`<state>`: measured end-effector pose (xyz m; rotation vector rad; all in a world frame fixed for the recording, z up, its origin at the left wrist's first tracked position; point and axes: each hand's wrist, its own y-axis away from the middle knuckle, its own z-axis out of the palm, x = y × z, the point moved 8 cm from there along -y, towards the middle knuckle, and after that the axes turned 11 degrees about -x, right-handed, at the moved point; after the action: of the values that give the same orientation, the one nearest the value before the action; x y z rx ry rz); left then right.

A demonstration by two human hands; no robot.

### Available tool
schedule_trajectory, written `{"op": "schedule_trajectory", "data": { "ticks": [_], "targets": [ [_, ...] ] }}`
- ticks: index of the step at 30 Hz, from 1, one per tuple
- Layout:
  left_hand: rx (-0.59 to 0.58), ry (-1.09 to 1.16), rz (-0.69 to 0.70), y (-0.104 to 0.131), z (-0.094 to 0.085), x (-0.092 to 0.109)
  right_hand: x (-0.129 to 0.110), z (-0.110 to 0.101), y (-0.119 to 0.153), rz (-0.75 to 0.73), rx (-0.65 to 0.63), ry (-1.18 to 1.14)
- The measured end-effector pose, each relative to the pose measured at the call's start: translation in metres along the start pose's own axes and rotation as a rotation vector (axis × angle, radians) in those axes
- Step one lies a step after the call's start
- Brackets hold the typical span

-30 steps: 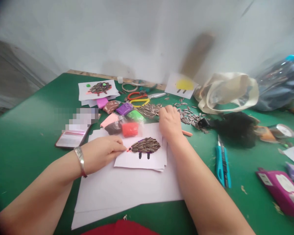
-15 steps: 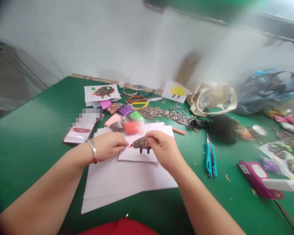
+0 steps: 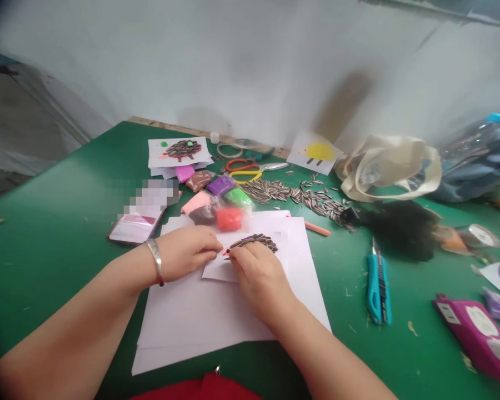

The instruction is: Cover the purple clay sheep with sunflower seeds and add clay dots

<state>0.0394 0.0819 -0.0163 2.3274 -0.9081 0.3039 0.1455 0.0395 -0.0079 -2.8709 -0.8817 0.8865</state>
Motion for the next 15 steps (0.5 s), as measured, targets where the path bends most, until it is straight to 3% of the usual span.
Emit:
{"op": "schedule_trajectory", "data": {
  "ticks": [5, 15],
  "targets": [
    [-0.011, -0.001, -0.019, -0.001, -0.001, 0.001, -0.006, 0.004, -0.001, -0.028, 0.077, 0.152],
    [-0.041, -0.056, -0.06, -0.002, 0.002, 0.002, -0.007, 0.015, -0.003, 0.056, 0.043, 0.373]
  ]
}}
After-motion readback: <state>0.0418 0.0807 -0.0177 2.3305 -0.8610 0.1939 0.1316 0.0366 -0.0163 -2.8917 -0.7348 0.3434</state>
